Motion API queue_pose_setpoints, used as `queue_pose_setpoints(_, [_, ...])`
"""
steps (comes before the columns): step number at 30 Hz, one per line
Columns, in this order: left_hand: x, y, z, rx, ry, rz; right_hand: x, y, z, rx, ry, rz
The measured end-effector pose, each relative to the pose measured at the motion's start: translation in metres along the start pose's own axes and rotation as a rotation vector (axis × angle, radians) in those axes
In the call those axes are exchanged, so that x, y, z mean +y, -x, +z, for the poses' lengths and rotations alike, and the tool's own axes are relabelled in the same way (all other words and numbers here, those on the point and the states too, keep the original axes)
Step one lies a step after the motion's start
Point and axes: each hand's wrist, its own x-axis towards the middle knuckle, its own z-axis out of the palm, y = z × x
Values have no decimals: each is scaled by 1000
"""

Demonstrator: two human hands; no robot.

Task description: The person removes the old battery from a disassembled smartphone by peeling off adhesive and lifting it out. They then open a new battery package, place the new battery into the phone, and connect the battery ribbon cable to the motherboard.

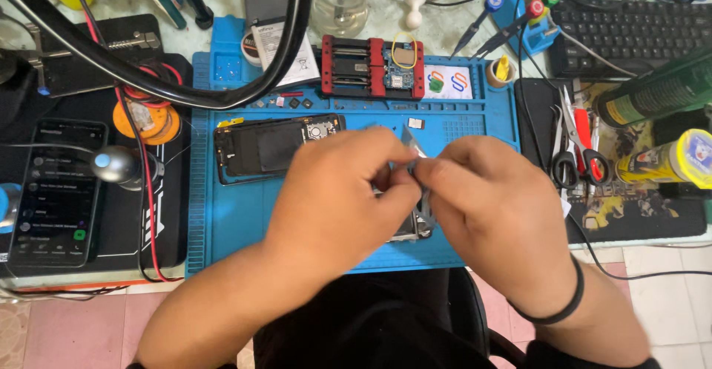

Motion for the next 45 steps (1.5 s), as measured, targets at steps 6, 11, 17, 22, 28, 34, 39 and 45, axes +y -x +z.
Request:
queue_pose_setpoints(6, [-6,-8,-19,-44,78,149,14,-1,-38,-153,-90,-67])
queue_pose_setpoints(11, [-19,-5,0,-209,43,209,47,-1,-61,-182,-488,84])
queue_pose_setpoints(17, [-30,11,9,-113,-65,112,71,20,-35,-26,-591,409])
queue_pose_setpoints(22, [-26,9,4,-33,-211,248,90,33,-9,-97,-794,420])
queue_pose_setpoints(28, [-23,7,-2,-127,-226,292,111,47,40,-235,-1123,521])
queue_pose_setpoints(34, [-29,11,-1,-30,374,-5,114,61,73,-102,-1340,644])
queue_pose_setpoints(39, [-54,13,9,134,508,-455,118,71,79,-103,-1203,549])
queue_pose_setpoints(45, [-68,23,23,291,568,-375,97,77,77,81,-1465,616])
